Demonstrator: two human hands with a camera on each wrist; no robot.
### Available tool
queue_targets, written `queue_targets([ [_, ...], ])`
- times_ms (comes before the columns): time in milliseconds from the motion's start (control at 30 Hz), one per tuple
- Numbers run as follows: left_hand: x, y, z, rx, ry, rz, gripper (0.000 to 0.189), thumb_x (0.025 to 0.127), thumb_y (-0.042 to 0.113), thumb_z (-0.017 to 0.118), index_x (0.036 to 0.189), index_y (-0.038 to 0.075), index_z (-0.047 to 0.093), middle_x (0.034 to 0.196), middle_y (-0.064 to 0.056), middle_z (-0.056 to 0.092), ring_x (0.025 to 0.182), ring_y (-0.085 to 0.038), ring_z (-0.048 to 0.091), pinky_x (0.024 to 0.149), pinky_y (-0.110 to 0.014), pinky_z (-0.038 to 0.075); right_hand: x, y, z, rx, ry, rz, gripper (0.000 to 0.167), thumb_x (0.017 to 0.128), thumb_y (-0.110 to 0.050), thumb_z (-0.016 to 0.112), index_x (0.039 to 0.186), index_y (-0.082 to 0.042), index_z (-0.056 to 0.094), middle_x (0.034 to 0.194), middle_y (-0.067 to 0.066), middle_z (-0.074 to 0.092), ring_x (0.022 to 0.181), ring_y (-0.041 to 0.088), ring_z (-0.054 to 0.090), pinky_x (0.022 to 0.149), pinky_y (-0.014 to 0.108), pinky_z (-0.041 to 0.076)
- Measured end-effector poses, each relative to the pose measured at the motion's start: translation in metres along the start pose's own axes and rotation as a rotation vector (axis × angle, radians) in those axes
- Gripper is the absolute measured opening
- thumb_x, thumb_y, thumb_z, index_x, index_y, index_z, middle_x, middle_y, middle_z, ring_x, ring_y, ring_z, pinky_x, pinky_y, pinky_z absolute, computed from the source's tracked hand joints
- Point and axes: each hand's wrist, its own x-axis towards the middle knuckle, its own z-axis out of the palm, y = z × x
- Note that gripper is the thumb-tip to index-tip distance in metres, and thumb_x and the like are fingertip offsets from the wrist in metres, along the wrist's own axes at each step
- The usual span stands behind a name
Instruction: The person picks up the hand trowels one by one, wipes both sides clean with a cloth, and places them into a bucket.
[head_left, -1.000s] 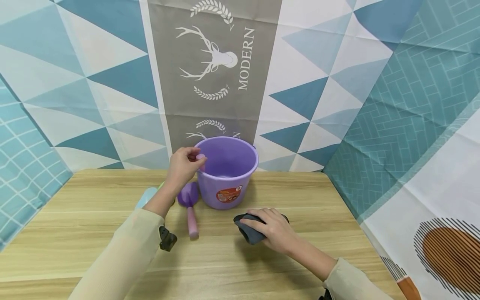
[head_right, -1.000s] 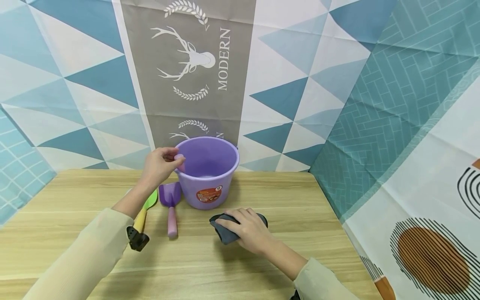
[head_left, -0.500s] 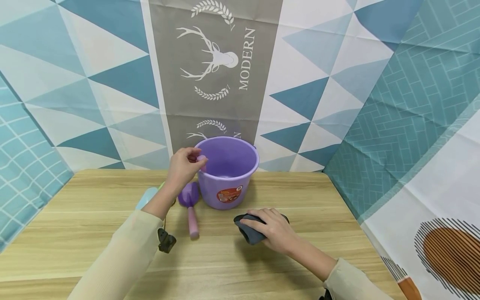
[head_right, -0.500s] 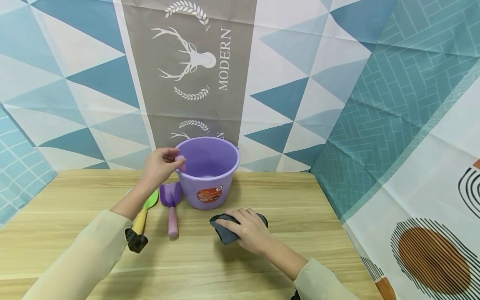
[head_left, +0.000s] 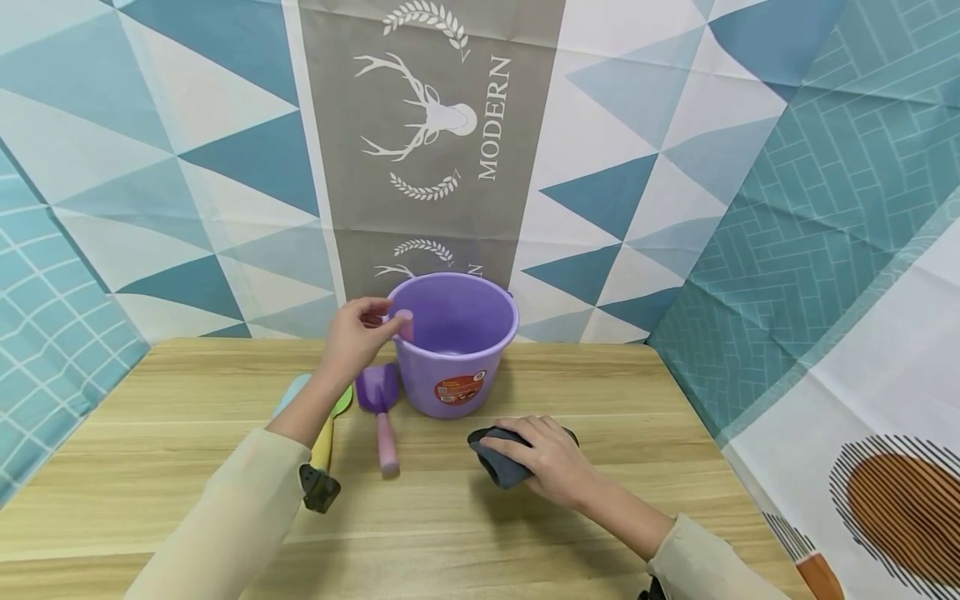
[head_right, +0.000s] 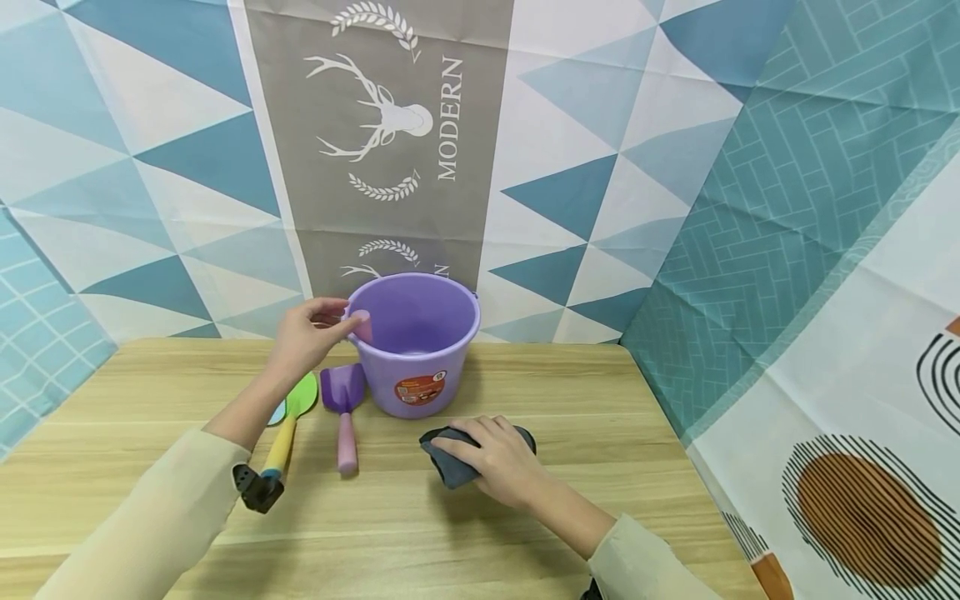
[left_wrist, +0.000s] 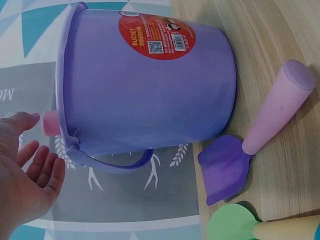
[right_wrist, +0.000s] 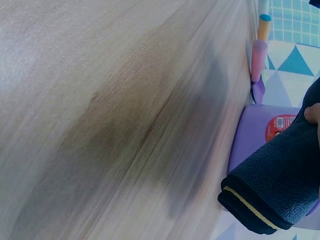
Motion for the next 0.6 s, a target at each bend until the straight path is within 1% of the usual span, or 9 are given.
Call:
queue_targets([
  [67, -0.001, -0.001, -0.003, -0.011, 0.003, -0.014, 0.051, 0.082, 0.030, 0.072, 0.119, -0.003, 0.059, 0.111, -0.022, 0.062, 0.096, -0.028, 0.060, 0.087, -0.036, 0.050, 0.000, 0.000, 0.000, 0.003, 0.001, 0.002, 0.066, 0.067, -0.010, 0.081, 0.127, -0.023, 0.057, 0.124, 0.007, 0.058, 0.100, 0.023, 0.060, 0.079, 0.036, 0.050],
  [133, -0.003, -0.003, -0.005, -0.022, 0.008, -0.022, 0.051, 0.082, 0.029, 0.072, 0.120, -0.003, 0.059, 0.109, -0.021, 0.063, 0.093, -0.023, 0.060, 0.083, -0.027, 0.050, 0.000, 0.000, 0.000, 0.005, 0.003, 0.004, 0.065, 0.067, -0.011, 0.081, 0.126, -0.022, 0.057, 0.123, 0.007, 0.058, 0.100, 0.023, 0.060, 0.078, 0.037, 0.051],
  [233, -0.005, -0.005, -0.010, -0.038, 0.024, -0.017, 0.047, 0.082, 0.024, 0.072, 0.119, -0.003, 0.059, 0.106, -0.021, 0.064, 0.086, -0.012, 0.058, 0.076, -0.014, 0.047, 0.001, 0.001, -0.001, 0.007, 0.004, 0.009, 0.064, 0.067, -0.011, 0.081, 0.126, -0.023, 0.057, 0.123, 0.007, 0.058, 0.101, 0.023, 0.060, 0.077, 0.037, 0.051],
  [300, -0.007, -0.007, -0.013, -0.041, 0.034, -0.006, 0.044, 0.083, 0.021, 0.071, 0.118, -0.004, 0.059, 0.106, -0.022, 0.063, 0.082, -0.005, 0.055, 0.073, -0.009, 0.044, 0.001, 0.001, -0.002, 0.007, 0.003, 0.011, 0.064, 0.067, -0.011, 0.081, 0.126, -0.023, 0.057, 0.124, 0.007, 0.058, 0.101, 0.023, 0.060, 0.078, 0.037, 0.050],
  [367, -0.009, -0.008, -0.017, -0.044, 0.043, 0.003, 0.042, 0.083, 0.019, 0.070, 0.117, -0.004, 0.059, 0.106, -0.023, 0.063, 0.080, 0.001, 0.052, 0.073, -0.006, 0.043, 0.001, 0.001, -0.002, 0.005, 0.000, 0.014, 0.065, 0.067, -0.010, 0.081, 0.126, -0.023, 0.057, 0.124, 0.007, 0.058, 0.101, 0.023, 0.060, 0.077, 0.037, 0.050],
  [433, -0.012, -0.009, -0.020, -0.038, 0.050, -0.004, 0.042, 0.084, 0.020, 0.069, 0.118, -0.004, 0.059, 0.106, -0.022, 0.063, 0.078, 0.005, 0.051, 0.072, -0.006, 0.043, 0.000, 0.002, -0.003, 0.003, -0.004, 0.014, 0.067, 0.066, -0.010, 0.081, 0.127, -0.023, 0.056, 0.124, 0.007, 0.058, 0.101, 0.023, 0.059, 0.077, 0.037, 0.051],
  [600, -0.019, -0.013, -0.029, 0.007, 0.066, -0.031, 0.045, 0.084, 0.026, 0.070, 0.120, 0.000, 0.060, 0.106, -0.017, 0.064, 0.078, 0.007, 0.051, 0.071, -0.006, 0.043, 0.000, 0.002, -0.004, 0.005, -0.014, 0.014, 0.067, 0.066, -0.009, 0.081, 0.127, -0.024, 0.056, 0.124, 0.007, 0.058, 0.100, 0.023, 0.059, 0.077, 0.037, 0.051],
])
